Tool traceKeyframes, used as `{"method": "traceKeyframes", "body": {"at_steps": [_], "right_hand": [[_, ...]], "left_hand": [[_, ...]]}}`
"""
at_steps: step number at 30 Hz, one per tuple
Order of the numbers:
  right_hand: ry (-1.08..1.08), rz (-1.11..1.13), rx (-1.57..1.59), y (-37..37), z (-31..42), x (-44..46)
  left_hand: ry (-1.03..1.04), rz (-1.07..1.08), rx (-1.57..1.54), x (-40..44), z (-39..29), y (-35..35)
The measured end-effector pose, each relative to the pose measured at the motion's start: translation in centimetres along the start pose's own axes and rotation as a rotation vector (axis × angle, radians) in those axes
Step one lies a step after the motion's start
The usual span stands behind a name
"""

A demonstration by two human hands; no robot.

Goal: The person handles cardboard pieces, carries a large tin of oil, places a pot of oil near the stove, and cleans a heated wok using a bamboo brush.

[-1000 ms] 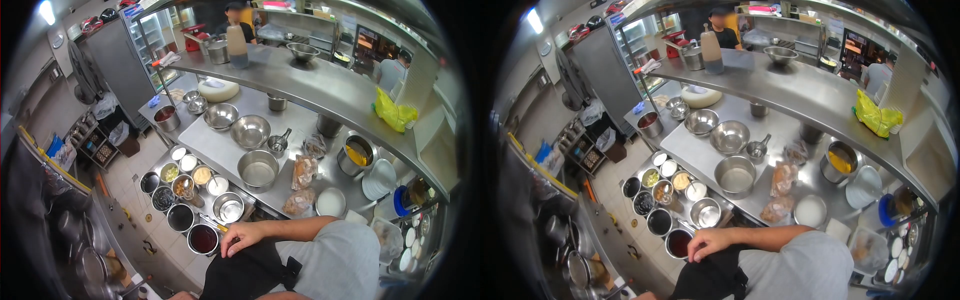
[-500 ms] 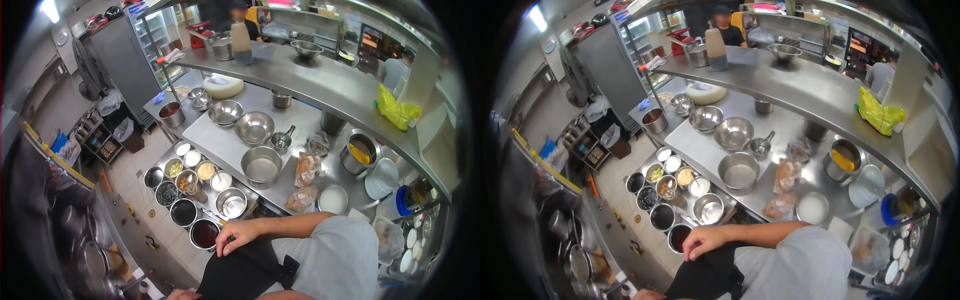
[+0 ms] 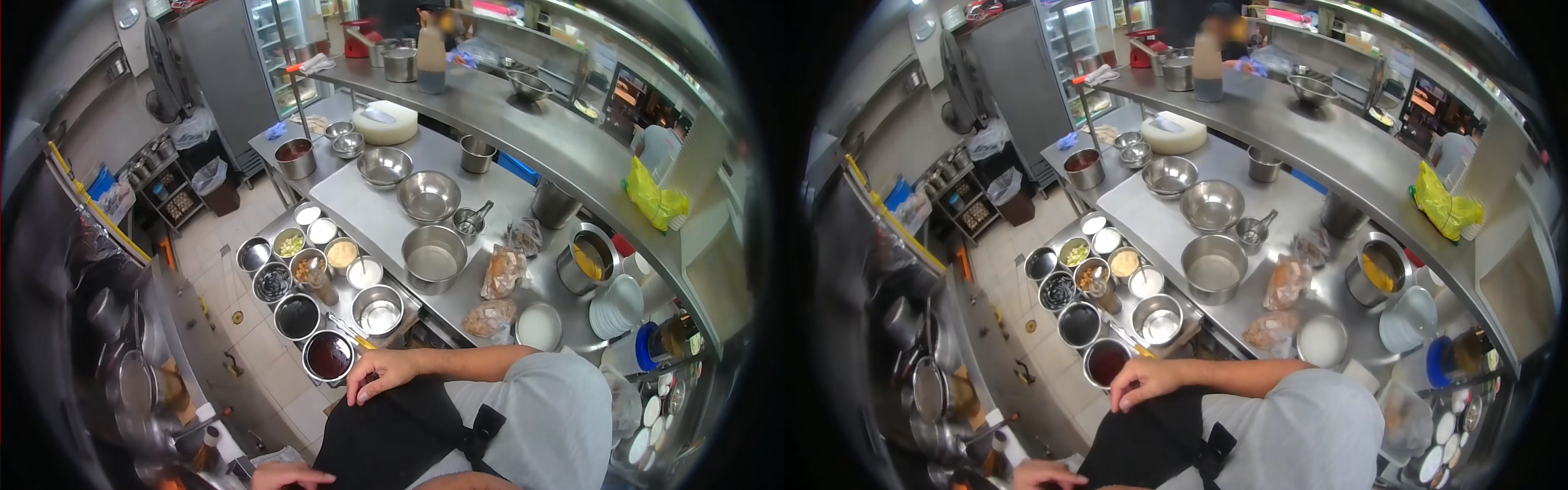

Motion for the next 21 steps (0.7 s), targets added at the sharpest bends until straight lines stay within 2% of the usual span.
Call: {"method": "traceKeyframes", "body": {"at_steps": [3, 5, 6, 8, 11, 12, 16, 18, 21], "right_hand": [[-0.067, -0.011, -0.032, 0.8, 0.1, 1.1], [-0.073, -0.001, -0.054, 1.3, 0.0, 1.6], [-0.086, 0.009, -0.070, 1.5, -0.1, 1.9], [-0.073, 0.016, -0.071, 1.9, -0.5, 2.4], [-0.056, 0.038, -0.055, 3.0, -0.6, 3.1], [-0.060, 0.046, -0.047, 3.2, -0.5, 3.4], [-0.086, 0.052, -0.031, 4.2, -0.8, 4.4], [-0.094, 0.061, -0.044, 4.4, -0.4, 4.9], [-0.051, 0.090, -0.037, 5.0, -0.1, 5.5]], "left_hand": [[0.051, -0.028, 0.040, 1.1, -0.1, 0.7], [0.099, 0.108, 0.095, 2.1, -2.5, 1.3], [0.102, 0.108, 0.094, 2.2, -2.6, 1.2], [0.202, 0.155, 0.303, 2.3, -3.5, 1.3], [0.287, 0.111, 0.393, 3.0, -4.6, 2.6], [0.202, 0.322, 0.366, 2.2, -2.4, 1.7], [0.239, 0.329, 0.575, 2.4, -4.0, 3.4], [0.586, 0.060, 0.468, 3.8, -8.1, 3.6], [0.694, 0.127, 0.508, 4.2, -10.1, 4.1]]}}
Point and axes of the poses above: each hand's wrist, its own x-axis towards the middle knuckle, its own y-axis out of the palm, z = x × y, the point moved 5 cm from there along x, towards the middle knuckle, and after that the axes turned 11 degrees about z, right-handed, at the moved point
